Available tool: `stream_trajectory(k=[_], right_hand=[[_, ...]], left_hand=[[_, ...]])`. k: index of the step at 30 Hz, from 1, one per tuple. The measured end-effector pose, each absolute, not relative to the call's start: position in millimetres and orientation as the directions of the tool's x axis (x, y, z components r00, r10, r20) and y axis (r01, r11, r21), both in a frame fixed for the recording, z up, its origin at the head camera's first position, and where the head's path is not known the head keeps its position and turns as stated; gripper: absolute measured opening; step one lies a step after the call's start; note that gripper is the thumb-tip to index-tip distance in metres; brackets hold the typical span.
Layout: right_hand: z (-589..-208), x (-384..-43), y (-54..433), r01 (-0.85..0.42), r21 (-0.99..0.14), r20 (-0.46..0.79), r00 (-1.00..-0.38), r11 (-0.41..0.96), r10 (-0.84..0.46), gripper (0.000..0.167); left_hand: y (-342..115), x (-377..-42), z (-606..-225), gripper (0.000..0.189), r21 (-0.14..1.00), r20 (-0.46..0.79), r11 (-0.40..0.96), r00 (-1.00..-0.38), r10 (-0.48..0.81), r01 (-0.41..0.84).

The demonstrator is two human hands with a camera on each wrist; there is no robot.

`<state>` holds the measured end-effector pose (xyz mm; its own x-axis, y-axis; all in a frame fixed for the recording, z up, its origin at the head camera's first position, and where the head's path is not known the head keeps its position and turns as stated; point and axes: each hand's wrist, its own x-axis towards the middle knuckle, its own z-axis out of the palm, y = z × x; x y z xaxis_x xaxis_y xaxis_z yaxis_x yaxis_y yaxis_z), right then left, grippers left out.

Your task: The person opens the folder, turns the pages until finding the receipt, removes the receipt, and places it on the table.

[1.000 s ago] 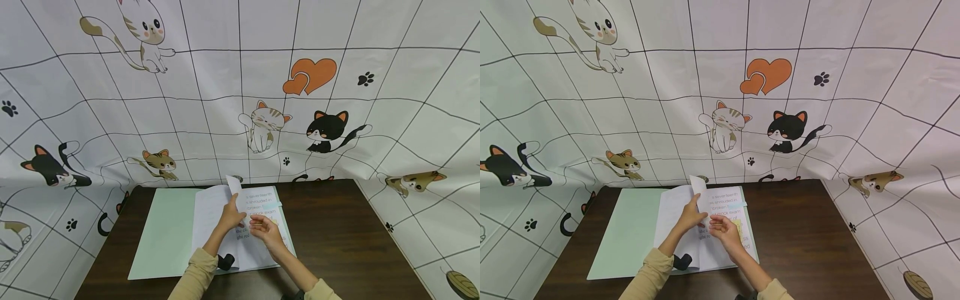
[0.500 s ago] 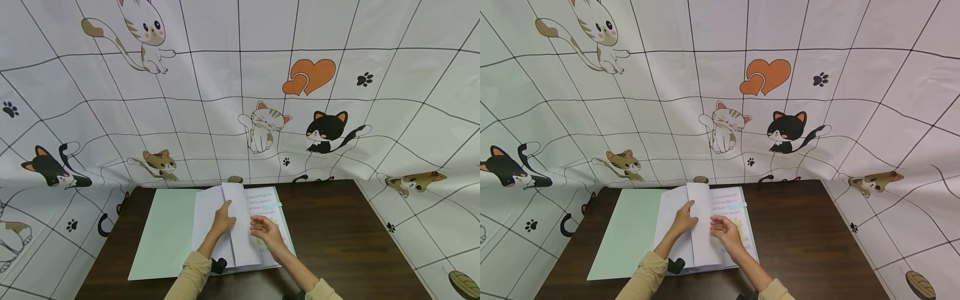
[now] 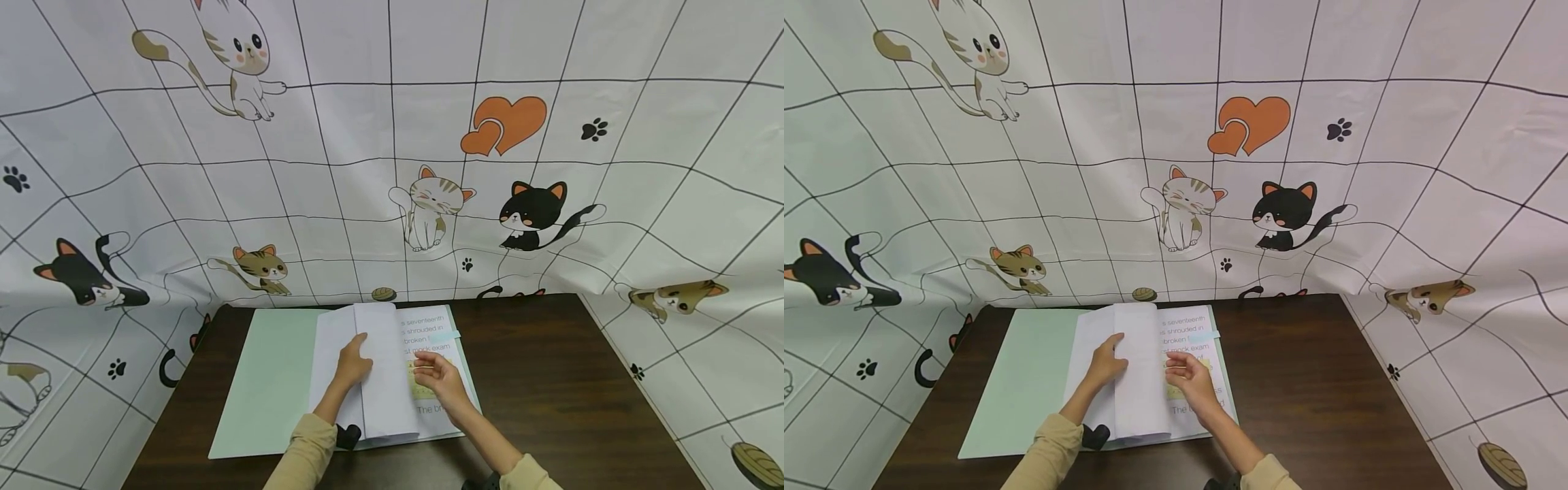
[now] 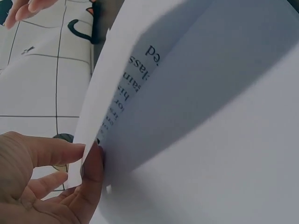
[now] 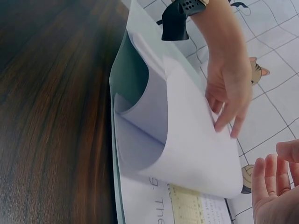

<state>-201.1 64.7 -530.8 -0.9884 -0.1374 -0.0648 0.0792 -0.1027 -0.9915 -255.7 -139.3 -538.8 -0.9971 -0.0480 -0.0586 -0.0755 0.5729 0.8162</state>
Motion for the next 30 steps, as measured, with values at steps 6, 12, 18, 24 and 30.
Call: stream_trajectory(k=[6, 12, 18, 24, 30], right_hand=[[-534.5, -202.3, 69.5, 0.083, -0.992, -0.071, -0.99, -0.095, -0.119, 0.046], [-536.2, -204.8, 72.8, 0.099, -0.99, -0.089, -0.992, -0.105, -0.092, 0.045], [-540.8, -206.8, 74.8, 0.112, -0.99, -0.107, -0.993, -0.089, -0.057, 0.044], [-546.4, -211.0, 78.8, 0.144, -0.984, -0.14, -0.989, -0.102, -0.045, 0.044], [-551.1, -214.7, 84.0, 0.121, -0.99, -0.12, -0.993, -0.074, -0.019, 0.045]], left_hand=[[-147.6, -254.1, -540.7, 0.069, 0.804, -0.071, 0.585, -0.995, -0.075, -0.102], [-157.0, -253.8, -543.9, 0.069, 0.786, -0.061, 0.611, -0.995, -0.079, -0.097], [-164.6, -254.1, -548.4, 0.067, 0.774, -0.051, 0.628, -0.996, -0.067, -0.082], [-170.2, -254.1, -549.9, 0.057, 0.769, -0.04, 0.635, -0.997, -0.068, -0.074], [-175.1, -254.8, -550.8, 0.051, 0.745, -0.088, 0.652, -0.99, -0.113, -0.14]])
